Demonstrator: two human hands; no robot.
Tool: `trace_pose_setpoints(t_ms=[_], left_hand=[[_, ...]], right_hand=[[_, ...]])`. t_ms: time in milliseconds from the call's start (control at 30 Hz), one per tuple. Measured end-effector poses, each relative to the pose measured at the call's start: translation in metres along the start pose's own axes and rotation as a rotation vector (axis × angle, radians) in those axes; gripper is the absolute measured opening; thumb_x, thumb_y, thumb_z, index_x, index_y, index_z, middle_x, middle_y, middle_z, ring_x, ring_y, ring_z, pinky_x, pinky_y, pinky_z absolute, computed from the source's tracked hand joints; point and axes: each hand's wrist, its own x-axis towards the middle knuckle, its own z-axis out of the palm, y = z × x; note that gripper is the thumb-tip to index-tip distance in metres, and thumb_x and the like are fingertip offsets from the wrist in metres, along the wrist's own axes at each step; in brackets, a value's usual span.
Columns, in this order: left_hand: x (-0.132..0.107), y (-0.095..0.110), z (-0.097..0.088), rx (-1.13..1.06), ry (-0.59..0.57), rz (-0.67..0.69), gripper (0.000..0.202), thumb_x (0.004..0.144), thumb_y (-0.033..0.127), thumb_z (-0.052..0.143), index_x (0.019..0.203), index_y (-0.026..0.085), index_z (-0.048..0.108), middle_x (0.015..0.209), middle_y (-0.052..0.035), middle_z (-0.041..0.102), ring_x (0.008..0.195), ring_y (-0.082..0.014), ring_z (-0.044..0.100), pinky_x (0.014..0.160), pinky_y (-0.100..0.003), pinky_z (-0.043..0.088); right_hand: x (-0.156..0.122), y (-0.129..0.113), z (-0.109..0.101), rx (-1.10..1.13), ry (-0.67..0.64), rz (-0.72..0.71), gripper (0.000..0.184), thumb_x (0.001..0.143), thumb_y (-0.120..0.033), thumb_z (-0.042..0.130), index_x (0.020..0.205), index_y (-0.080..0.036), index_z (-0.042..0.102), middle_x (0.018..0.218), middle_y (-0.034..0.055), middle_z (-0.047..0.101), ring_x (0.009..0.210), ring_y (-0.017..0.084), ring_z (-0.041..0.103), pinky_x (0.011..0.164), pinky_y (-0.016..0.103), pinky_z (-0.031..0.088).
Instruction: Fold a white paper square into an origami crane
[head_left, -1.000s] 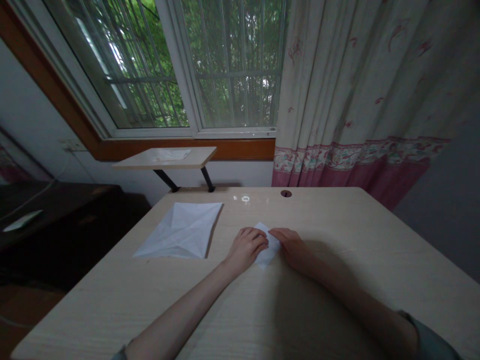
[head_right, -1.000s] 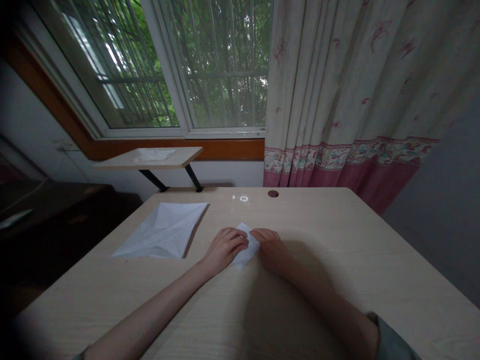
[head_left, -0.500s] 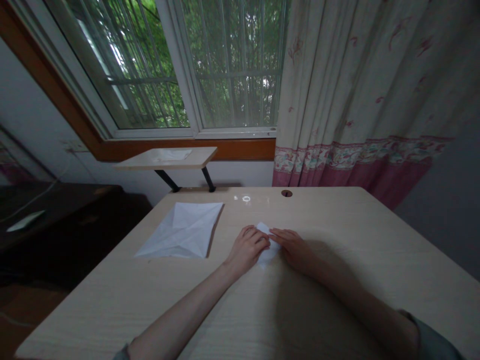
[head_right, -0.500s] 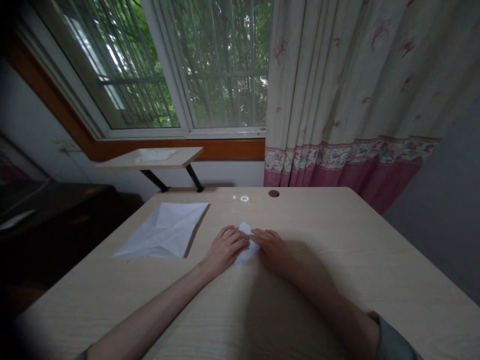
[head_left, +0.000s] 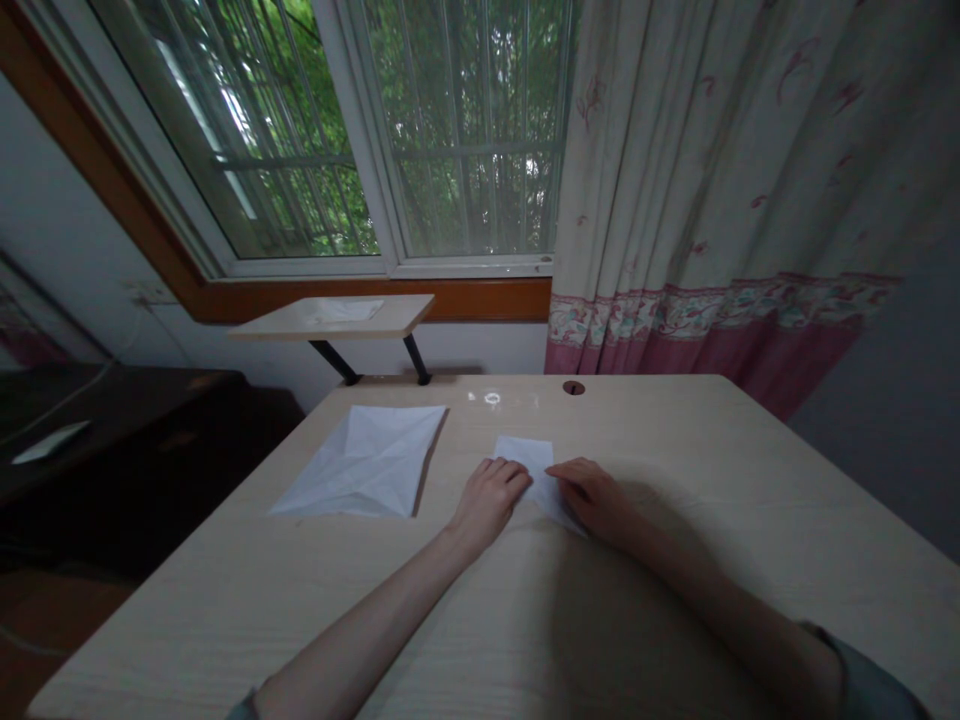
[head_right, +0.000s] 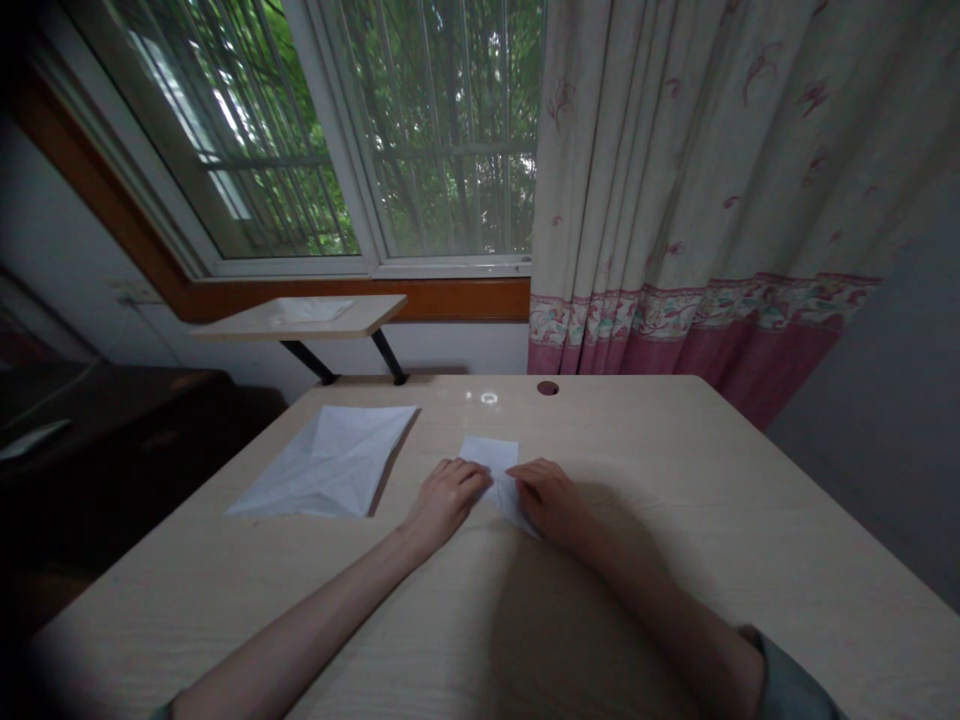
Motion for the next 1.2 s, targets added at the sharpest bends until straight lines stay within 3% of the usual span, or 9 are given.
trace_pose_setpoints(t_ms=[167, 300, 400, 533, 767, 967, 1200], left_hand=[[0.002, 0.0, 0.005, -0.122, 0.065, -0.051, 0.022, 0.09, 0.007, 0.051, 0.1, 0.02, 0.066, 0.102, -0.0045, 0.071, 0.097, -0.0209, 0.063, 0.088, -0.034, 0.048], [0.002, 0.004, 0.004, -0.194, 0.088, -0.089, 0.012, 0.09, 0.025, 0.06, 0.1, 0.019, 0.064, 0.096, -0.0055, 0.07, 0.094, -0.0223, 0.064, 0.088, -0.035, 0.049], [0.003, 0.005, 0.003, -0.202, 0.074, -0.109, 0.024, 0.088, 0.042, 0.065, 0.093, 0.019, 0.061, 0.091, -0.0052, 0.067, 0.089, -0.0229, 0.063, 0.084, -0.036, 0.049], [0.004, 0.006, 0.0, -0.215, 0.057, -0.096, 0.034, 0.084, 0.05, 0.068, 0.081, 0.019, 0.055, 0.09, -0.0051, 0.064, 0.087, -0.0222, 0.061, 0.081, -0.034, 0.049], [0.005, 0.01, -0.006, -0.11, 0.063, -0.102, 0.026, 0.079, 0.04, 0.072, 0.086, 0.019, 0.058, 0.104, -0.0064, 0.063, 0.097, -0.0247, 0.058, 0.087, -0.038, 0.046], [0.003, 0.011, -0.007, 0.008, 0.063, -0.173, 0.023, 0.081, 0.033, 0.068, 0.101, 0.022, 0.064, 0.112, -0.0055, 0.063, 0.102, -0.0262, 0.056, 0.087, -0.042, 0.043], [0.003, 0.001, 0.002, -0.07, 0.089, -0.05, 0.016, 0.093, 0.026, 0.059, 0.104, 0.025, 0.071, 0.101, -0.0015, 0.072, 0.096, -0.0209, 0.059, 0.085, -0.039, 0.041]], right_hand=[[-0.003, 0.002, 0.001, 0.048, 0.082, -0.084, 0.031, 0.084, -0.006, 0.05, 0.103, -0.026, 0.066, 0.093, 0.0037, 0.072, 0.087, 0.019, 0.067, 0.081, 0.037, 0.055], [-0.006, 0.002, 0.001, 0.067, 0.087, -0.064, 0.033, 0.082, -0.005, 0.051, 0.1, -0.026, 0.067, 0.093, 0.0036, 0.072, 0.087, 0.02, 0.067, 0.081, 0.036, 0.055], [-0.007, 0.002, -0.001, 0.067, 0.069, -0.013, 0.033, 0.08, -0.005, 0.052, 0.099, -0.026, 0.068, 0.093, 0.0033, 0.073, 0.087, 0.02, 0.069, 0.081, 0.037, 0.056], [-0.005, -0.003, -0.005, 0.048, 0.017, 0.057, 0.033, 0.077, -0.006, 0.053, 0.097, -0.025, 0.071, 0.092, 0.0038, 0.075, 0.085, 0.02, 0.071, 0.08, 0.037, 0.057], [-0.002, -0.013, -0.011, 0.07, 0.012, 0.099, 0.032, 0.077, -0.005, 0.053, 0.094, -0.023, 0.073, 0.091, 0.0053, 0.077, 0.081, 0.021, 0.073, 0.079, 0.035, 0.057], [-0.005, -0.002, -0.004, 0.096, 0.082, 0.036, 0.03, 0.081, -0.008, 0.051, 0.098, -0.024, 0.069, 0.093, 0.0052, 0.075, 0.086, 0.02, 0.071, 0.081, 0.034, 0.056], [0.001, 0.004, -0.001, 0.083, 0.124, -0.091, 0.054, 0.067, -0.001, 0.044, 0.112, -0.025, 0.062, 0.109, 0.0053, 0.07, 0.106, 0.022, 0.063, 0.097, 0.045, 0.048]])
